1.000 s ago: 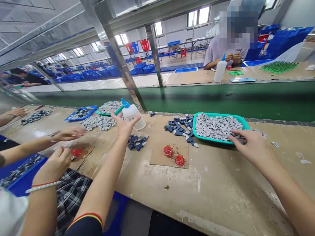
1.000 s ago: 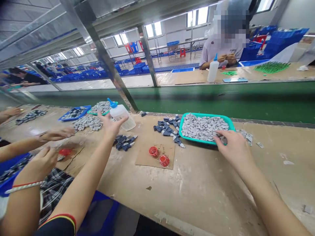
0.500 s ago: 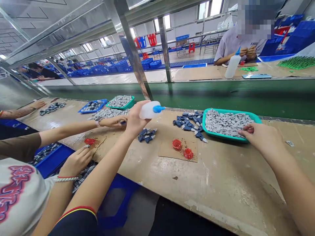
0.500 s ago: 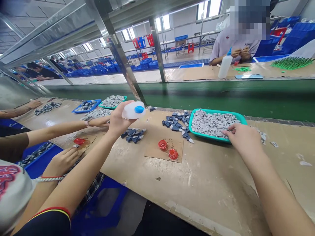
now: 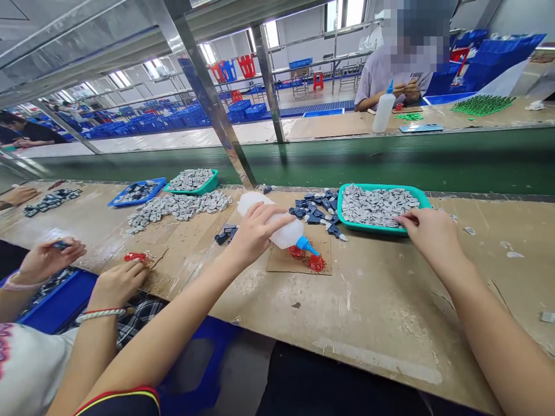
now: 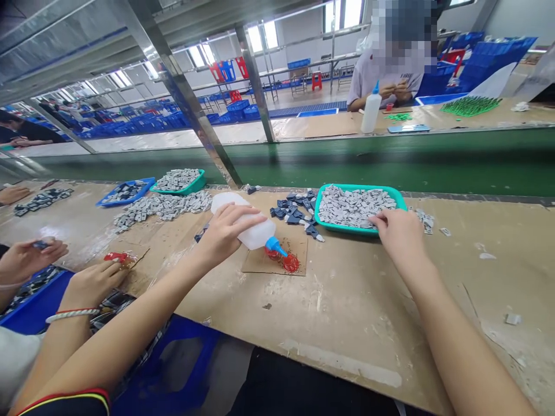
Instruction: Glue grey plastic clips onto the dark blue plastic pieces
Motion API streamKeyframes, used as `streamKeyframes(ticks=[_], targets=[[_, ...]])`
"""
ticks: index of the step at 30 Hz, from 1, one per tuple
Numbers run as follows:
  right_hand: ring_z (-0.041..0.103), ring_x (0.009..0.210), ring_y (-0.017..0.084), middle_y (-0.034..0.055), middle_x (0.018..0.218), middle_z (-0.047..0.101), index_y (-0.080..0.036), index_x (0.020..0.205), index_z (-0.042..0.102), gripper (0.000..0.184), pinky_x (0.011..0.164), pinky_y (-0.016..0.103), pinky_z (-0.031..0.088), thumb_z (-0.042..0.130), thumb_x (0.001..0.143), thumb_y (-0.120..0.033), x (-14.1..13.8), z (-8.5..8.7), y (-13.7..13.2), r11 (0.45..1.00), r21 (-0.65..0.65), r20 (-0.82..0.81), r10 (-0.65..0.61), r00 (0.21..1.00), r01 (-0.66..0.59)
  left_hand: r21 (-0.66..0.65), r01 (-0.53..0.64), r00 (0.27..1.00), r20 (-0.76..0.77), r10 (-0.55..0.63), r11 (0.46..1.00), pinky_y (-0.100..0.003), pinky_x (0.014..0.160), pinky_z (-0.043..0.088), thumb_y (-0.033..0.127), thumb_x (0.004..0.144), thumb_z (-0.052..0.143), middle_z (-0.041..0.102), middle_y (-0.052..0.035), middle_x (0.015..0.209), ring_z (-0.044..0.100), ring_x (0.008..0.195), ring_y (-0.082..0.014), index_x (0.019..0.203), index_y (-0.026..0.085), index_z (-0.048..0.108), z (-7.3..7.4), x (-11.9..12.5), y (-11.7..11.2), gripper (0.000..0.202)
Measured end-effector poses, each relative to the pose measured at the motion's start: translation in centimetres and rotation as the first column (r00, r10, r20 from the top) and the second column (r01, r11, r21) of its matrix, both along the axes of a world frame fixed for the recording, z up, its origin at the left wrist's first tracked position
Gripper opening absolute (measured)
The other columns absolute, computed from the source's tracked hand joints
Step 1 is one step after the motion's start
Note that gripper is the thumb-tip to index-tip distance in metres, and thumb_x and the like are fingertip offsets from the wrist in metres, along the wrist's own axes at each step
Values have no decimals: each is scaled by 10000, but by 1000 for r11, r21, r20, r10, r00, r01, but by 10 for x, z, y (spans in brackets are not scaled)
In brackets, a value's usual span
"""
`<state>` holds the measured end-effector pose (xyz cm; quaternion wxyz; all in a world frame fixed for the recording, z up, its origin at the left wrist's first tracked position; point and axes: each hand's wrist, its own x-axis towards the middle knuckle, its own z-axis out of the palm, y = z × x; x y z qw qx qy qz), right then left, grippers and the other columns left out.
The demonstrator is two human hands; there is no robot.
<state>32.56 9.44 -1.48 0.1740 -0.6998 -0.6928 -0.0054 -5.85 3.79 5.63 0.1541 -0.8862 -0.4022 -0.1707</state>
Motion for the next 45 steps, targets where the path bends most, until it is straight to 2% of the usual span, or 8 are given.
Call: streamKeyframes(ticks=[6,13,19,26,31,37,43,45], targets=[[654,735,269,78,788,731,-202,762,704,302,637,358,420,612,795,-488,4,-2,-2,999,40,-310,-11,951,25,43,-2,995,-100,6,999,-482,1039,353,-35,829,426,630,-95,1246,554,1168,-256,1243,239,588,2,4,3,522],[692,802,280,85,862,748,-189,957,733,321,744,388,506,707,709,-391,14,0,-3,997,-68,-477,-49,878,19,57,-30,991,-131,37,998,-494,1041,370,-79,791,403,650,-93,1215,566,1172,-256,1218,239,608,3,4,4,571],[679,785,293,104,922,750,-199,953,747,298,722,406,486,583,818,-407,13,4,-6,999,35,-425,-21,905,39,70,-37,984,-170,48,997,-493,1049,373,-86,784,406,639,-91,1233,552,1199,-250,1231,247,594,5,2,6,588],[627,595,242,44,587,669,-217,749,694,468,557,327,409,668,678,-678,7,15,-12,1000,-8,-569,-24,822,24,72,-27,985,-167,39,997,-488,1060,367,-76,780,425,641,-81,1237,548,1208,-247,1244,271,591,6,3,10,602],[527,532,194,37,566,597,-218,597,566,566,523,314,339,559,702,-774,4,13,-12,998,51,-458,-12,889,40,43,-29,990,-136,35,999,-493,1070,346,-92,748,411,638,-88,1241,543,1215,-249,1242,270,600,5,2,14,640],[571,554,207,45,581,628,-216,620,595,490,509,310,365,630,706,-697,4,11,-10,997,46,-508,-28,861,60,-114,-62,983,166,80,992,-505,1042,365,22,727,535,640,-97,1232,559,1173,-275,1182,234,643,4,-14,35,513],[615,520,194,82,626,680,-169,720,668,472,492,307,497,711,658,-635,2,3,-5,991,-90,-838,-20,545,-103,-302,-181,751,572,329,936,-432,935,476,277,608,777,676,-84,1165,599,1100,-308,1177,199,622,7,-31,77,594],[601,509,179,80,616,675,-161,711,676,480,481,294,502,722,645,-634,2,2,-4,990,-79,-859,-11,511,-113,-302,-216,684,632,365,928,-437,883,506,343,586,800,671,-117,1157,611,1074,-318,1203,157,580,3,-37,93,681]])
